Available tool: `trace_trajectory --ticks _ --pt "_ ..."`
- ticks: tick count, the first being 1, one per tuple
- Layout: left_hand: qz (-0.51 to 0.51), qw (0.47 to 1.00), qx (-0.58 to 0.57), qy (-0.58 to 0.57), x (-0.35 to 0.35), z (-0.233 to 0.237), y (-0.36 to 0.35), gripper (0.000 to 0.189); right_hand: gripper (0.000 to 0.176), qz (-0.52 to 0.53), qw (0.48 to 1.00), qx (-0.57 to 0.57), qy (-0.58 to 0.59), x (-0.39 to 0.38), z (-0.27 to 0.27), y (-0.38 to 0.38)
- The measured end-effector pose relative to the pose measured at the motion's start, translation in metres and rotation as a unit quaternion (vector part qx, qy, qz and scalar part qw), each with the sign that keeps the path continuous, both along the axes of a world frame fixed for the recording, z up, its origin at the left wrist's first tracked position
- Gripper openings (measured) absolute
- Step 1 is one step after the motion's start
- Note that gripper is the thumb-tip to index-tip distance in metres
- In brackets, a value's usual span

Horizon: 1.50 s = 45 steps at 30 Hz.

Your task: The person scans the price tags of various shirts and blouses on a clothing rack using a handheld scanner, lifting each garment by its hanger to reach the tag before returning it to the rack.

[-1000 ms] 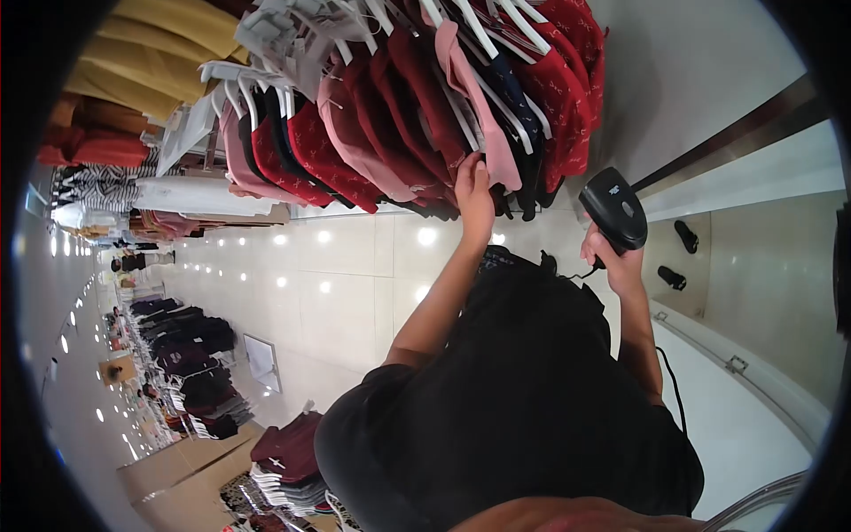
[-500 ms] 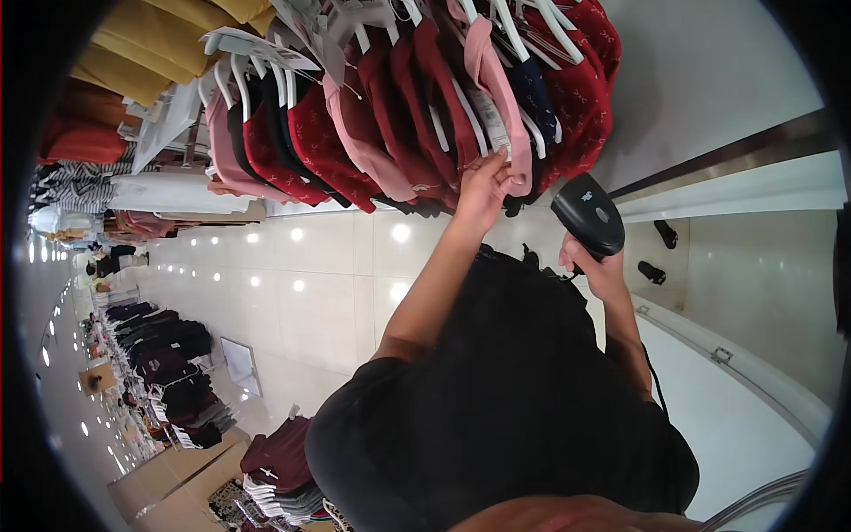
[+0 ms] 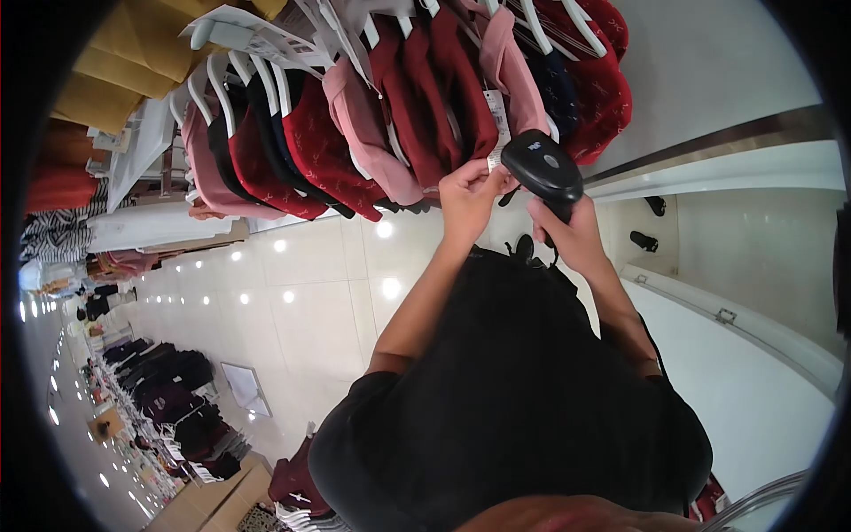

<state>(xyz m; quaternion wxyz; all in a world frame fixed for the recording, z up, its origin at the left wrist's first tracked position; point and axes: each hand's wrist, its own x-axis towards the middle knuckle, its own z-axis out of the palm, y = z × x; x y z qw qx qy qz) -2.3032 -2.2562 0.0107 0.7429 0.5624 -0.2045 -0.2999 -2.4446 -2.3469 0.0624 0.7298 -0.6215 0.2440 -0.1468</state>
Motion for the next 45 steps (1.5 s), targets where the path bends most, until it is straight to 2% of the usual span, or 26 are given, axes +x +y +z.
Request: trace_trajectory --ticks 1,7,10,12,13,17,19,20,22,23,25,26,28,29,30,32,33,35,39,41,42,44,45 --pt "-0.006 1.000 -0.001 0.001 0.000 -0.002 0.001 0.013 0.016 -0.008 0.999 -0.038 0.009 0.003 -0.003 0.001" --pt "-0.046 0.999 -0.002 0.013 0.006 -0.001 0.007 0.015 0.022 -0.012 0.995 -0.059 0.076 0.005 -0.010 0.008" --pt "-0.053 0.998 -0.012 0.035 0.011 -0.005 0.010 0.013 0.024 -0.002 0.997 -0.080 0.026 0.005 -0.014 0.011" --pt "-0.067 0.987 -0.014 0.149 0.016 -0.010 0.010 0.011 0.026 -0.008 0.995 -0.093 0.019 0.007 -0.006 0.011" --pt "-0.071 0.987 -0.010 0.145 0.016 -0.010 0.010 0.011 0.027 -0.008 0.994 -0.110 0.015 0.008 -0.001 0.011" --pt "-0.077 0.989 -0.001 0.130 0.014 -0.009 0.006 0.007 0.031 0.008 0.991 -0.113 0.070 0.003 0.004 0.004" --pt "-0.077 0.988 -0.003 0.137 0.013 -0.009 0.005 0.005 0.032 0.046 0.991 -0.042 0.116 -0.003 0.008 0.002" --pt "-0.089 0.980 -0.021 0.177 0.011 -0.007 0.003 0.005 0.032 0.047 0.991 -0.042 0.114 -0.004 0.007 0.002" --pt "-0.099 0.971 -0.040 0.214 0.007 -0.008 -0.001 0.005 0.033 0.036 0.993 -0.111 0.019 -0.006 0.003 0.001" --pt "-0.130 0.951 -0.065 0.272 0.006 -0.011 -0.003 0.006 0.033 0.039 0.993 -0.112 0.017 -0.005 0.001 0.001" --pt "-0.206 0.905 -0.127 0.349 0.002 -0.015 -0.007 0.012 0.022 -0.001 0.990 -0.138 -0.022 -0.001 -0.002 0.000" --pt "-0.202 0.907 -0.129 0.346 -0.003 -0.016 -0.011 0.012 0.022 0.003 0.990 -0.139 -0.025 -0.001 -0.001 -0.002" --pt "-0.142 0.895 -0.076 0.417 -0.013 -0.010 -0.019 0.014 0.021 -0.002 0.987 -0.162 0.011 -0.005 0.001 -0.006" --pt "-0.162 0.901 -0.133 0.380 -0.013 -0.021 -0.019 0.014 0.021 0.002 0.987 -0.160 0.010 -0.007 0.000 -0.008" --pt "-0.157 0.902 -0.132 0.381 -0.012 -0.027 -0.019 0.014 0.020 0.008 0.988 -0.153 0.001 -0.010 -0.002 -0.010" --pt "-0.129 0.958 -0.094 0.238 -0.013 -0.037 -0.020 0.013 0.019 0.018 0.989 -0.144 -0.008 -0.016 -0.005 -0.014" --pt "-0.124 0.959 -0.094 0.238 -0.016 -0.034 -0.021 0.013 0.022 0.026 0.991 -0.129 -0.002 -0.019 -0.007 -0.015" --pt "-0.038 0.985 -0.054 0.158 -0.022 -0.027 -0.023 0.012 0.029 0.040 0.993 -0.115 0.002 -0.020 -0.011 -0.018" --pt "0.011 0.989 -0.038 0.142 -0.029 -0.022 -0.026 0.010 0.025 0.034 0.989 -0.142 -0.002 -0.019 -0.015 -0.023" --pt "0.000 0.994 -0.014 0.110 -0.028 -0.024 -0.025 0.010 0.023 0.041 0.986 -0.161 0.001 -0.024 -0.018 -0.025" --pt "0.005 0.994 -0.012 0.109 -0.029 -0.025 -0.027 0.010 0.022 0.041 0.990 -0.133 0.001 -0.030 -0.022 -0.026" --pt "-0.031 0.957 -0.090 0.274 -0.029 -0.022 -0.034 0.011 0.021 0.046 0.993 -0.105 -0.001 -0.041 -0.029 -0.028" --pt "-0.050 0.941 -0.075 0.325 -0.029 -0.016 -0.035 0.014 0.020 0.038 0.995 -0.087 -0.006 -0.045 -0.032 -0.029"
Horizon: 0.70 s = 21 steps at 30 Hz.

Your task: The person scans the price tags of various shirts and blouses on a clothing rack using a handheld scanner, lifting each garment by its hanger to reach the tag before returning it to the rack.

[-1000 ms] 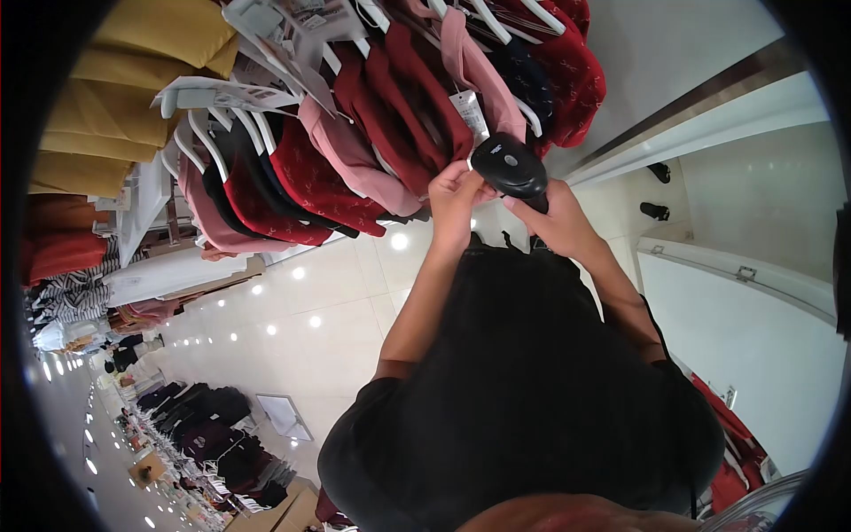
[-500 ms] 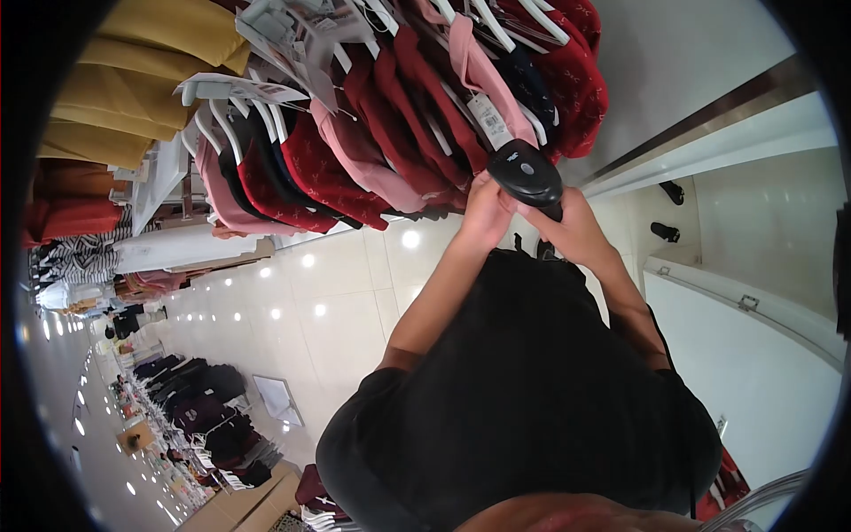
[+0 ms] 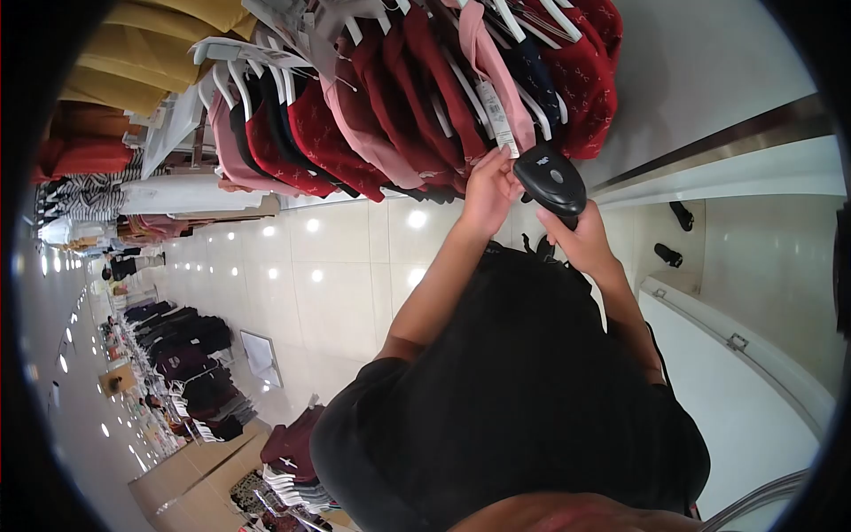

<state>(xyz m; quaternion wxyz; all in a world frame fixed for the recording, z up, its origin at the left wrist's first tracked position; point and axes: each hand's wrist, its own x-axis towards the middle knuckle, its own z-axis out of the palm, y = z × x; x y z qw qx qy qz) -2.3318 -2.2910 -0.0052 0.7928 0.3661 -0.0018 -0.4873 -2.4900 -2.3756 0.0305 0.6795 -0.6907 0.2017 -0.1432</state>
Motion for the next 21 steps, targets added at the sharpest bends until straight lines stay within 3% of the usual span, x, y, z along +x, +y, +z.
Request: trace_trajectory --ticks 1,3,5,7,8,9,11,13,15,16,17,19,21 --pt "0.005 1.000 0.000 -0.001 0.000 -0.002 -0.002 0.014 0.019 -0.007 1.000 0.019 -0.005 -0.005 -0.001 -0.001" --pt "-0.068 0.979 -0.118 0.153 0.002 -0.012 -0.007 0.026 0.019 0.015 1.000 0.004 0.008 -0.016 -0.002 -0.006" --pt "-0.073 0.975 -0.140 0.157 0.007 -0.032 -0.017 0.031 0.019 0.036 0.999 -0.010 0.021 -0.026 0.002 -0.009" --pt "-0.046 0.970 -0.149 0.186 0.014 -0.049 -0.029 0.031 0.019 0.041 0.999 -0.024 0.022 -0.035 0.007 -0.010" --pt "-0.048 0.955 -0.216 0.195 0.018 -0.064 -0.028 0.033 0.019 0.040 0.999 -0.027 0.021 -0.041 0.007 -0.011" --pt "0.020 0.945 -0.197 0.259 0.020 -0.063 -0.035 0.032 0.020 0.040 0.999 -0.030 0.011 -0.047 0.007 -0.012" --pt "0.090 0.956 -0.178 0.214 0.015 -0.063 -0.038 0.032 0.020 0.040 0.998 -0.037 0.003 -0.059 0.005 -0.013" --pt "0.095 0.965 -0.172 0.172 0.011 -0.075 -0.034 0.033 0.020 0.053 0.998 -0.029 0.013 -0.069 0.001 -0.015" --pt "0.061 0.989 -0.128 0.050 0.006 -0.084 -0.024 0.029 0.013 0.050 0.998 -0.029 -0.001 -0.074 -0.001 -0.014" --pt "0.103 0.993 -0.052 -0.020 -0.004 -0.084 -0.021 0.029 0.014 0.046 0.998 -0.028 -0.017 -0.075 -0.002 -0.014" --pt "0.113 0.992 -0.050 -0.020 -0.014 -0.083 -0.017 0.029 0.014 0.056 0.998 -0.026 -0.017 -0.076 -0.005 -0.015" --pt "0.164 0.961 0.171 -0.144 -0.032 -0.073 -0.006 0.028 0.015 0.051 0.998 0.002 0.024 -0.080 -0.012 -0.020" --pt "0.134 0.960 0.162 -0.183 -0.044 -0.080 0.011 0.022 0.014 0.054 0.998 0.020 0.017 -0.080 -0.016 -0.021"
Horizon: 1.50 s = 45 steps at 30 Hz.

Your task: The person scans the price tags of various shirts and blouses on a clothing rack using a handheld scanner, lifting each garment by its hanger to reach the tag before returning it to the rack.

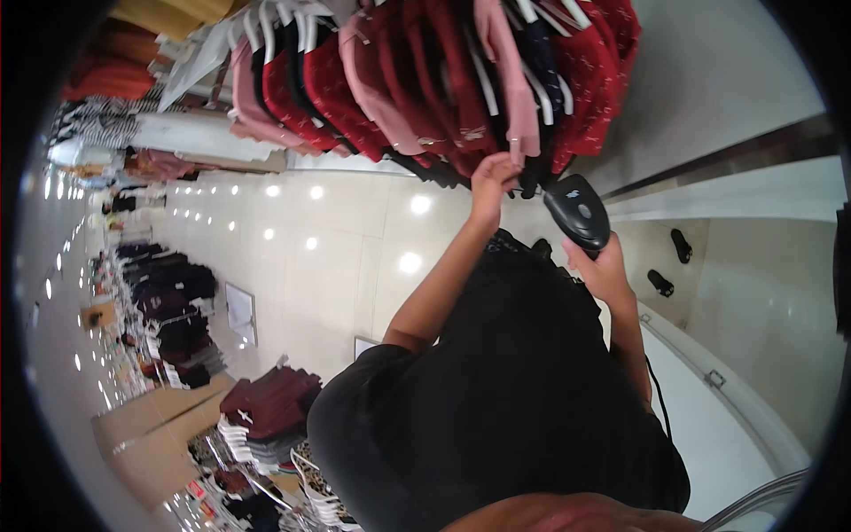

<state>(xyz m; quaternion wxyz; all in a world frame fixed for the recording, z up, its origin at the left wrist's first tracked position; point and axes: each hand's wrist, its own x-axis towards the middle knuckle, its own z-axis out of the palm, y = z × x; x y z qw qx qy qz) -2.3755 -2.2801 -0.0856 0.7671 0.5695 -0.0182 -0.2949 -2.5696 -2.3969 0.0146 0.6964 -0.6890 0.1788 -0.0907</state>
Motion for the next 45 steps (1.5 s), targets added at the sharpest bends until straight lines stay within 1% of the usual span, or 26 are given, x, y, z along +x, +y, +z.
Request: trace_trajectory --ticks 2,3,5,6,9,10,12,13,14,16,18,20,22,23,25,26,28,30,31,33,36,38,40,42,44,45 --pt "-0.058 0.998 0.010 0.017 -0.007 -0.006 0.020 0.020 0.014 -0.003 1.000 0.019 -0.009 0.003 -0.006 -0.002" --pt "-0.050 0.999 0.013 0.012 -0.009 -0.002 0.027 0.020 0.013 -0.011 1.000 0.020 -0.013 0.003 -0.011 -0.003" --pt "-0.137 0.989 0.042 0.017 -0.012 0.010 0.038 0.018 0.013 -0.027 0.999 0.014 -0.021 0.006 -0.015 -0.005" --pt "-0.131 0.990 0.041 0.014 -0.011 0.011 0.042 0.018 0.013 -0.021 0.999 0.012 -0.025 0.009 -0.013 -0.004" --pt "-0.182 0.977 0.045 -0.103 -0.008 0.009 0.052 0.015 0.013 -0.071 0.995 0.061 -0.047 0.022 -0.001 0.004" --pt "-0.175 0.978 0.040 -0.102 -0.009 0.007 0.053 0.015 0.013 -0.064 0.995 0.056 -0.046 0.023 0.000 0.003" --pt "-0.172 0.972 -0.006 -0.159 -0.006 0.006 0.062 0.013 0.023 -0.034 0.999 -0.014 0.002 0.021 -0.001 -0.007" --pt "-0.165 0.973 -0.009 -0.159 -0.005 0.009 0.069 0.013 0.026 -0.038 0.999 -0.010 -0.001 0.022 -0.002 -0.015" --pt "-0.169 0.971 -0.003 -0.166 -0.004 0.011 0.079 0.012 0.029 -0.034 0.997 0.029 -0.061 0.027 -0.003 -0.020" --pt "-0.168 0.971 0.000 -0.173 -0.001 0.019 0.105 0.012 0.036 0.001 0.987 0.114 -0.115 0.043 0.021 -0.022" --pt "-0.185 0.965 0.067 -0.173 0.005 0.026 0.134 0.013 0.044 0.085 0.972 0.125 -0.180 0.060 0.045 -0.026" --pt "-0.177 0.965 0.075 -0.180 0.013 0.021 0.164 0.014 0.051 0.128 0.959 0.096 -0.234 0.081 0.073 -0.026" --pt "-0.152 0.965 0.095 -0.192 0.023 0.017 0.194 0.015 0.056 0.173 0.950 0.047 -0.257 0.103 0.105 -0.023" --pt "-0.142 0.967 0.092 -0.190 0.030 0.011 0.209 0.016 0.056 0.170 0.951 0.040 -0.256 0.115 0.124 -0.015" --pt "-0.141 0.967 0.101 -0.187 0.046 0.020 0.239 0.015 0.054 0.224 0.942 -0.071 -0.239 0.141 0.159 0.009" --pt "-0.137 0.967 0.112 -0.182 0.053 0.023 0.252 0.015 0.054 0.220 0.943 -0.082 -0.237 0.153 0.173 0.021" --pt "-0.110 0.966 0.118 -0.200 0.066 0.019 0.276 0.015 0.051 0.253 0.946 -0.181 -0.091 0.169 0.203 0.048" --pt "-0.086 0.969 0.114 -0.201 0.079 0.025 0.301 0.014 0.035 0.233 0.956 -0.176 0.035 0.190 0.222 0.102" --pt "-0.066 0.972 0.108 -0.198 0.086 0.028 0.313 0.014 0.030 0.246 0.953 -0.165 0.062 0.202 0.219 0.120" --pt "-0.054 0.977 0.088 -0.184 0.096 0.029 0.332 0.015 0.023 0.269 0.949 -0.129 0.103 0.216 0.184 0.148" --pt "-0.035 0.980 0.091 -0.175 0.103 0.032 0.358 0.014 0.020 0.251 0.954 -0.065 0.149 0.193 0.104 0.178" --pt "-0.011 0.985 0.077 -0.157 0.107 0.028 0.366 0.014 0.020 0.261 0.945 -0.070 0.187 0.169 0.046 0.186" --pt "-0.016 0.983 0.060 -0.173 0.115 0.010 0.373 0.015 0.019 0.219 0.960 -0.028 0.174 0.163 0.029 0.207" --pt "-0.009 0.988 0.050 -0.144 0.119 0.025 0.375 0.015 0.019 0.166 0.983 0.023 0.080 0.167 0.025 0.222" --pt "-0.032 0.990 0.047 -0.132 0.127 0.030 0.373 0.016 0.018 0.137 0.988 0.040 0.061 0.171 0.034 0.225" --pt "-0.041 0.991 0.052 -0.117 0.131 0.034 0.377 0.017 0.017 0.127 0.990 0.025 0.060 0.171 0.036 0.223"
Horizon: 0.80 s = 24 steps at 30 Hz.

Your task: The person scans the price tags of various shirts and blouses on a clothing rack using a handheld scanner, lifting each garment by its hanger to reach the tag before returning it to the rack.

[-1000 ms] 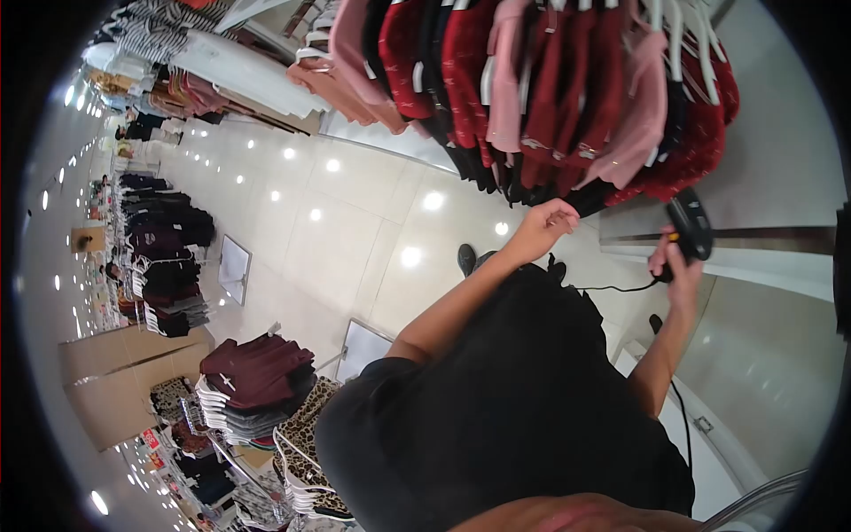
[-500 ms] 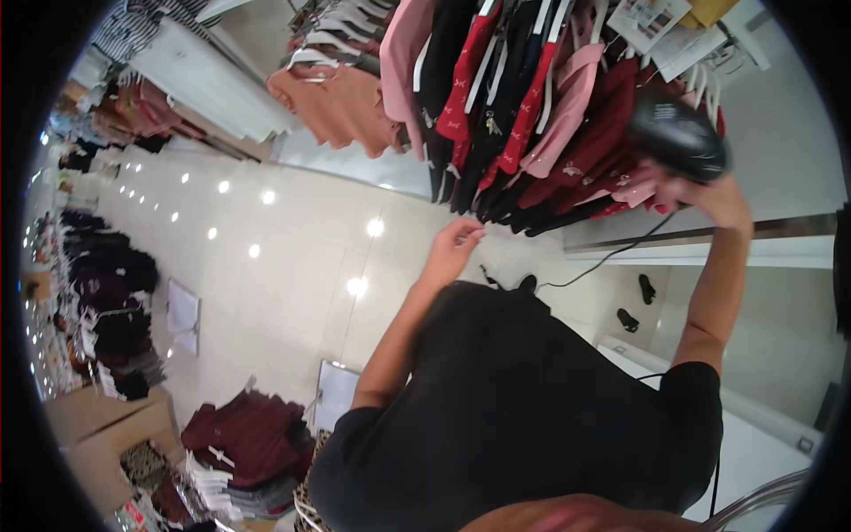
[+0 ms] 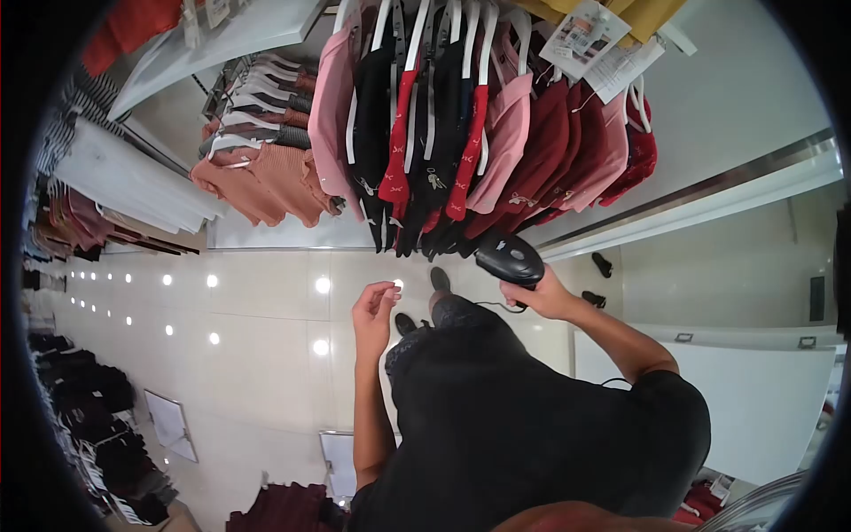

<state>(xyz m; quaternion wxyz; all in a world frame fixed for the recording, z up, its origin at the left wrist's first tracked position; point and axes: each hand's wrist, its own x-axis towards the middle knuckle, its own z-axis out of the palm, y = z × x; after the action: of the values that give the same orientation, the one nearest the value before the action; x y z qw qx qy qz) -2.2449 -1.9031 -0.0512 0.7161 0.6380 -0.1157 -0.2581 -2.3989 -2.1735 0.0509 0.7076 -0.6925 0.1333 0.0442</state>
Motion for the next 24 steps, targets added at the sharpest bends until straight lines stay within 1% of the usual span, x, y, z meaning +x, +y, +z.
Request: trace_trajectory --ticks 1,3,4,5,6,7,8,10,11,13,14,16,17,19,20,21,23,24 --pt "-0.005 1.000 0.011 -0.001 0.005 0.005 0.000 0.017 0.017 -0.008 1.000 -0.013 -0.003 0.000 -0.001 -0.001" --pt "-0.028 0.998 -0.048 0.022 0.018 0.016 -0.015 0.020 0.016 -0.024 1.000 -0.003 -0.010 -0.001 -0.005 -0.006" --pt "-0.036 0.998 -0.056 0.005 0.024 0.026 -0.023 0.023 0.017 -0.035 0.999 -0.027 -0.021 -0.001 -0.006 -0.010" --pt "-0.036 0.998 -0.047 0.004 0.031 0.039 -0.032 0.023 0.017 -0.046 0.997 -0.051 -0.031 0.000 -0.008 -0.012" --pt "-0.065 0.996 -0.068 0.000 0.037 0.054 -0.042 0.025 0.017 -0.077 0.996 -0.026 -0.025 0.002 -0.008 -0.012" --pt "-0.093 0.992 -0.089 -0.005 0.043 0.070 -0.052 0.028 0.017 -0.077 0.997 -0.015 -0.029 0.005 -0.009 -0.013" --pt "-0.093 0.993 -0.077 -0.011 0.047 0.090 -0.065 0.028 0.016 -0.090 0.995 -0.014 -0.042 0.009 -0.010 -0.014" --pt "-0.132 0.974 -0.179 -0.040 0.052 0.125 -0.095 0.043 0.018 -0.118 0.991 0.002 -0.067 0.018 -0.007 -0.015" --pt "-0.187 0.960 -0.203 -0.052 0.059 0.136 -0.104 0.051 0.018 -0.118 0.990 0.017 -0.074 0.021 -0.007 -0.016" --pt "-0.195 0.949 -0.233 -0.084 0.070 0.146 -0.131 0.054 0.023 -0.128 0.989 -0.032 -0.061 0.029 -0.006 -0.021" --pt "-0.199 0.951 -0.221 -0.090 0.078 0.146 -0.145 0.054 0.026 -0.128 0.981 -0.079 -0.119 0.035 0.000 -0.022" --pt "-0.167 0.955 -0.201 -0.139 0.092 0.142 -0.171 0.056 0.027 -0.145 0.978 -0.064 -0.136 0.042 0.003 -0.021" --pt "-0.170 0.955 -0.192 -0.146 0.094 0.140 -0.180 0.056 0.027 -0.160 0.974 -0.060 -0.148 0.046 0.003 -0.023" --pt "-0.096 0.940 -0.112 -0.307 0.101 0.134 -0.197 0.060 0.027 -0.145 0.972 -0.061 -0.173 0.053 0.004 -0.030" --pt "-0.063 0.926 -0.040 -0.371 0.111 0.126 -0.203 0.063 0.026 -0.130 0.971 -0.069 -0.187 0.054 0.004 -0.032" --pt "-0.031 0.944 -0.088 -0.315 0.115 0.125 -0.214 0.062 0.026 -0.133 0.971 -0.061 -0.188 0.054 0.002 -0.034" --pt "-0.048 0.960 -0.078 -0.264 0.128 0.130 -0.221 0.060 0.027 -0.129 0.969 -0.088 -0.192 0.057 0.000 -0.040" --pt "-0.028 0.952 -0.077 -0.294 0.134 0.132 -0.229 0.060 0.027 -0.131 0.969 -0.083 -0.194 0.058 -0.002 -0.044"
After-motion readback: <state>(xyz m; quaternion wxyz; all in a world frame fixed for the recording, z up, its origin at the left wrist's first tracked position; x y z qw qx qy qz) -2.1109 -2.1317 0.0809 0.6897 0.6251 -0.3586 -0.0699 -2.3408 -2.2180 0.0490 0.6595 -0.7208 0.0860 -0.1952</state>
